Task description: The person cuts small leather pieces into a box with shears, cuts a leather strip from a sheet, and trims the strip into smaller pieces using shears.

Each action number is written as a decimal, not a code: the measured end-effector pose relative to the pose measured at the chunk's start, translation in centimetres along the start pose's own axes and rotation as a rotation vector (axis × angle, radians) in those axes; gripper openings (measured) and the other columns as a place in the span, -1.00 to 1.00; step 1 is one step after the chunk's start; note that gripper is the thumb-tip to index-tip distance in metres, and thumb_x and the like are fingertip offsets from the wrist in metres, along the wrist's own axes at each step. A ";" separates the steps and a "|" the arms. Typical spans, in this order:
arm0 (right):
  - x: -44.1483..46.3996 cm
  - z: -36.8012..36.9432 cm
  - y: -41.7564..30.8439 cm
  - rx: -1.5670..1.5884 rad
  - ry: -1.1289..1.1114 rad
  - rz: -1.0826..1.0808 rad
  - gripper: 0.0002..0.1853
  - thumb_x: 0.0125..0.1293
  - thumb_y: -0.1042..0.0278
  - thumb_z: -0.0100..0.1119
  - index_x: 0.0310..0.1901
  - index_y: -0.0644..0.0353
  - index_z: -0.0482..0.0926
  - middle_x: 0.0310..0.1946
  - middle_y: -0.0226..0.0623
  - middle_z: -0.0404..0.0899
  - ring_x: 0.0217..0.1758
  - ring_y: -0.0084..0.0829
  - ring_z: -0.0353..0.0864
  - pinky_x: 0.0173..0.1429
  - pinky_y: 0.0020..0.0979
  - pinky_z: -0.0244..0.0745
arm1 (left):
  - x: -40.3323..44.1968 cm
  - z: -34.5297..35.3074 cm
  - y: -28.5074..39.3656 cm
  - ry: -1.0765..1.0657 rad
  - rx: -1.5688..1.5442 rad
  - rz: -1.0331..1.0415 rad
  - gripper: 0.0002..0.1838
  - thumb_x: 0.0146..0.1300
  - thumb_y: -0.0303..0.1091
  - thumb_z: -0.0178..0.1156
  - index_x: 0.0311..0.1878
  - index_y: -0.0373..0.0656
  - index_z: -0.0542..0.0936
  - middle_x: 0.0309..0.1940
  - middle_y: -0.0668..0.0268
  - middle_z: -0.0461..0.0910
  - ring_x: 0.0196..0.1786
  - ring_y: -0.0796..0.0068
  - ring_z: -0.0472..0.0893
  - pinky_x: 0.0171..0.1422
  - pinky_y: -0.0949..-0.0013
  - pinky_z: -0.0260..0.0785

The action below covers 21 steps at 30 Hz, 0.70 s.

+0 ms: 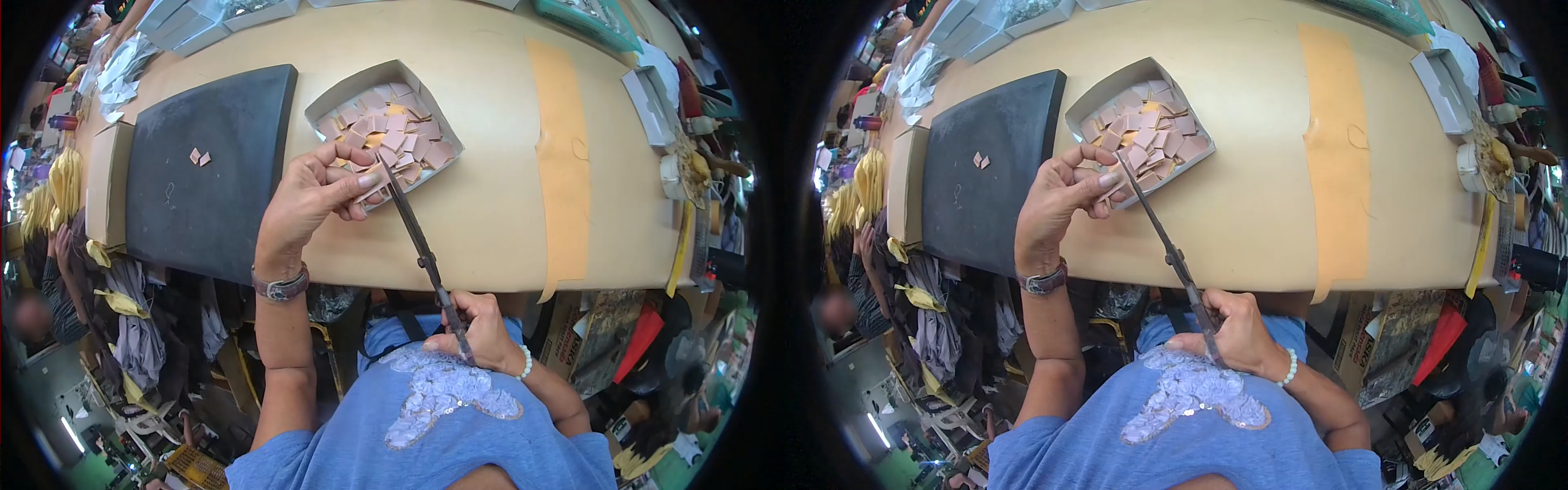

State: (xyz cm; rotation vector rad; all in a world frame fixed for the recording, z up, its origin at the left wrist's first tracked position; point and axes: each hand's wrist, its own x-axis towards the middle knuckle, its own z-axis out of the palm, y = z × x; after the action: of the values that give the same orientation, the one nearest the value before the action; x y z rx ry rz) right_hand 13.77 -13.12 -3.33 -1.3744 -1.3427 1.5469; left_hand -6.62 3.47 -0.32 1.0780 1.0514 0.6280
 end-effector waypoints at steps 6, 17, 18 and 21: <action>-0.1 0.1 -0.1 -0.019 0.034 0.012 -0.48 -0.17 0.09 0.51 -0.65 0.23 0.31 -0.76 -0.50 0.16 -0.65 -0.67 0.10 -0.61 -0.54 0.03 | -0.5 0.1 -0.1 0.013 0.013 0.022 -0.72 0.12 -0.41 0.22 -0.13 -0.33 0.47 -0.51 0.22 0.61 -0.58 0.69 0.54 -0.52 0.71 0.36; -0.2 0.3 0.1 -0.004 0.050 0.017 -0.49 -0.17 0.07 0.50 -0.63 0.21 0.31 -0.76 -0.52 0.17 -0.65 -0.67 0.10 -0.61 -0.54 0.03 | -0.6 -0.3 -1.5 0.141 -0.079 0.015 -0.83 0.11 -0.43 0.23 -0.26 -0.32 0.58 -0.48 0.26 0.62 -0.48 0.63 0.60 -0.47 0.68 0.41; -0.2 0.3 0.0 -0.001 0.052 0.021 -0.49 -0.17 0.07 0.50 -0.63 0.21 0.31 -0.76 -0.52 0.17 -0.65 -0.67 0.11 -0.61 -0.54 0.04 | -0.6 -0.3 -1.6 0.137 -0.100 0.017 -0.82 0.09 -0.42 0.25 -0.26 -0.31 0.59 -0.49 0.28 0.61 -0.47 0.64 0.59 -0.47 0.67 0.40; -0.2 0.3 -0.1 0.014 0.057 0.037 -0.49 -0.17 0.07 0.50 -0.62 0.22 0.32 -0.76 -0.52 0.18 -0.65 -0.67 0.12 -0.60 -0.54 0.05 | -0.6 -0.2 -1.7 0.135 -0.146 0.021 -0.79 0.08 -0.40 0.28 -0.24 -0.29 0.60 -0.50 0.31 0.61 -0.47 0.66 0.58 -0.45 0.66 0.40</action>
State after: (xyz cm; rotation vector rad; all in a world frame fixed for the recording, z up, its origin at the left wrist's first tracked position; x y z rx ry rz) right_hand 13.48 -13.40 -3.22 -1.4317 -1.2768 1.5263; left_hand -7.14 2.43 -1.64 0.9303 1.0939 0.7915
